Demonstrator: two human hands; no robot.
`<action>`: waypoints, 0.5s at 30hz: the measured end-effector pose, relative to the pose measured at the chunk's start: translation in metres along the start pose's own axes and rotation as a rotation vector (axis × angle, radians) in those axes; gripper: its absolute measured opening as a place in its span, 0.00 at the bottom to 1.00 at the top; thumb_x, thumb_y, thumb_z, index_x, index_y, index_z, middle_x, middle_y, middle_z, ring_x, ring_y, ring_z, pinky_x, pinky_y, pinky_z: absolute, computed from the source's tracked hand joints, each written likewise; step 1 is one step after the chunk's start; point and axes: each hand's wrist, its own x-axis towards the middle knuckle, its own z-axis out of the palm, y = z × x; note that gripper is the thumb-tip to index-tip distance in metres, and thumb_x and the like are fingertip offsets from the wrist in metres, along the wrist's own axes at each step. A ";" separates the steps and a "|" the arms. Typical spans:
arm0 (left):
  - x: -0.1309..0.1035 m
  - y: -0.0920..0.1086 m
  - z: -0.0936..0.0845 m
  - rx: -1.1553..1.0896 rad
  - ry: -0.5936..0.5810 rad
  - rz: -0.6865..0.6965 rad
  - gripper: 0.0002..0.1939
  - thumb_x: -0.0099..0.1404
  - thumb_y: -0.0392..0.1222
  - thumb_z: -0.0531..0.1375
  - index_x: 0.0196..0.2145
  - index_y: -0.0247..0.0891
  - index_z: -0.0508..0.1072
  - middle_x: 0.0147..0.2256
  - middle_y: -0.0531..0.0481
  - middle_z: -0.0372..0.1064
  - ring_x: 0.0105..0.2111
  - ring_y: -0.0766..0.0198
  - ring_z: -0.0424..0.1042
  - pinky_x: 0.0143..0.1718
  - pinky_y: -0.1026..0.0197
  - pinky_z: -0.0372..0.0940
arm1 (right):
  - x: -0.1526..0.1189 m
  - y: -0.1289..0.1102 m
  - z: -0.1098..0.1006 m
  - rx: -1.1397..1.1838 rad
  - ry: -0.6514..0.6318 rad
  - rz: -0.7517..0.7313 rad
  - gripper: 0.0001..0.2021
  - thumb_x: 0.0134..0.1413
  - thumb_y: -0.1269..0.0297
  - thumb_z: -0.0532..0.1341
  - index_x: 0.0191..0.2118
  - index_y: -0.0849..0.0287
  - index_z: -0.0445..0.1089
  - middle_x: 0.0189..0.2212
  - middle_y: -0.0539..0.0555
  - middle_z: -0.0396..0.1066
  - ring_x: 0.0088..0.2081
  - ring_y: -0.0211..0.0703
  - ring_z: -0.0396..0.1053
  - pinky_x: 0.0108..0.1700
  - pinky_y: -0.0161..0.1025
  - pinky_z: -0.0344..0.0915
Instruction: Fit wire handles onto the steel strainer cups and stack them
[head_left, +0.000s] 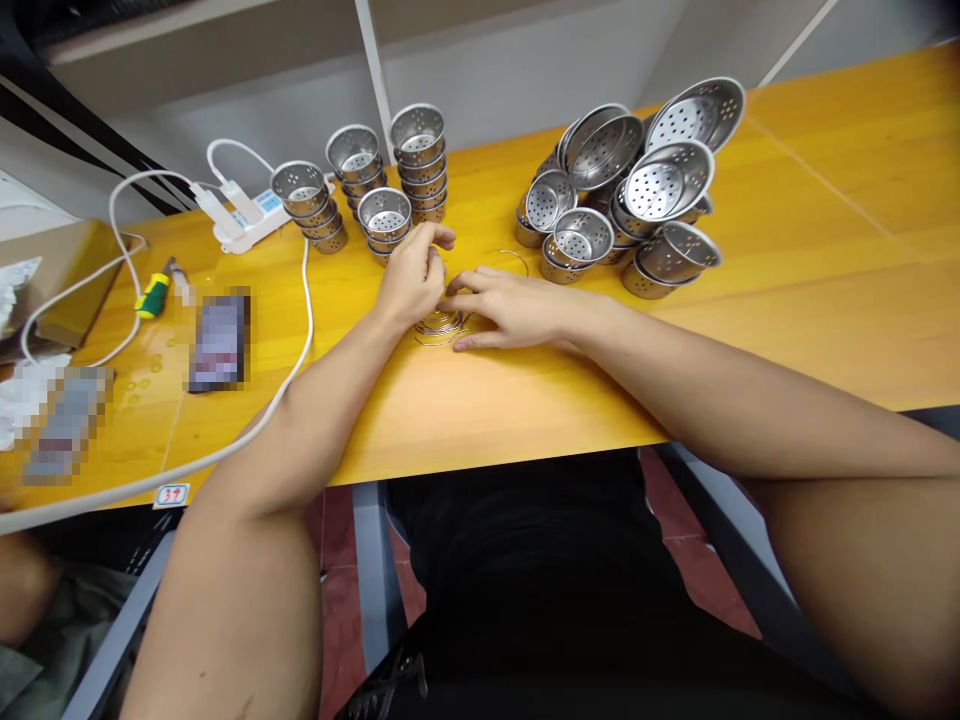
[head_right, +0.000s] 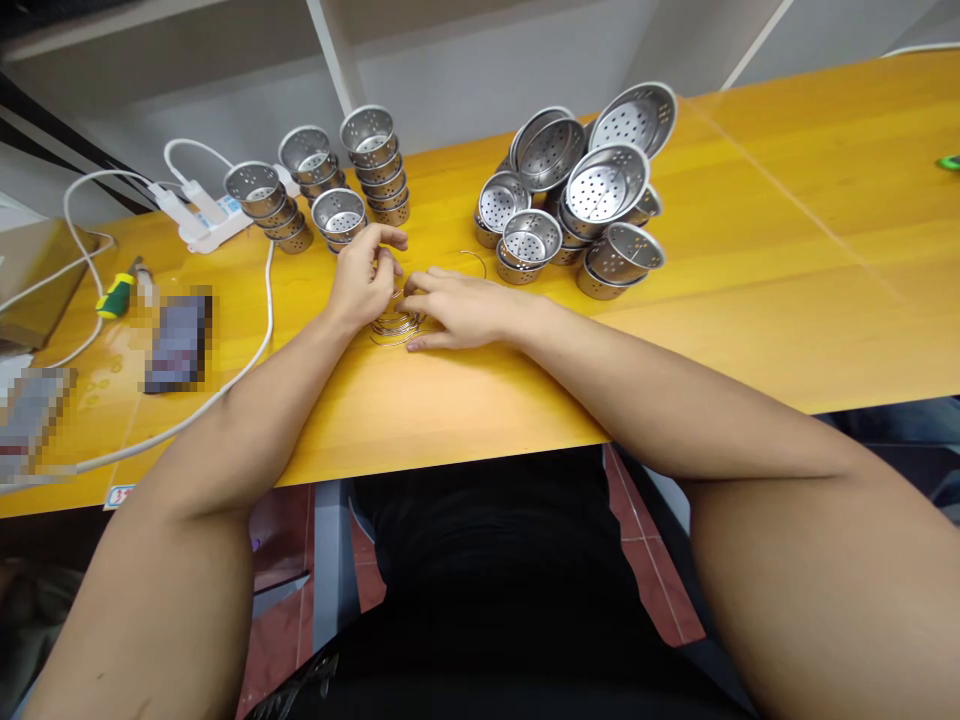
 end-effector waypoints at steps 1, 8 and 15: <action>0.001 0.000 -0.001 0.006 0.014 0.015 0.16 0.78 0.36 0.52 0.54 0.42 0.77 0.54 0.41 0.82 0.60 0.51 0.83 0.70 0.43 0.77 | 0.002 0.000 0.001 -0.004 -0.005 0.015 0.29 0.77 0.41 0.66 0.67 0.60 0.81 0.60 0.69 0.75 0.58 0.66 0.73 0.63 0.59 0.71; 0.008 -0.001 -0.012 0.220 0.407 0.134 0.24 0.77 0.52 0.66 0.66 0.53 0.65 0.71 0.39 0.65 0.77 0.45 0.65 0.83 0.31 0.61 | 0.006 0.004 0.000 0.008 0.049 0.010 0.15 0.79 0.62 0.60 0.56 0.60 0.83 0.55 0.68 0.77 0.56 0.61 0.74 0.59 0.52 0.70; 0.015 -0.065 -0.013 0.159 0.429 -0.153 0.42 0.73 0.56 0.73 0.74 0.50 0.57 0.81 0.37 0.55 0.90 0.42 0.43 0.92 0.32 0.46 | 0.005 0.007 0.004 -0.053 0.117 -0.024 0.14 0.80 0.64 0.56 0.50 0.57 0.81 0.51 0.64 0.77 0.52 0.57 0.73 0.54 0.48 0.67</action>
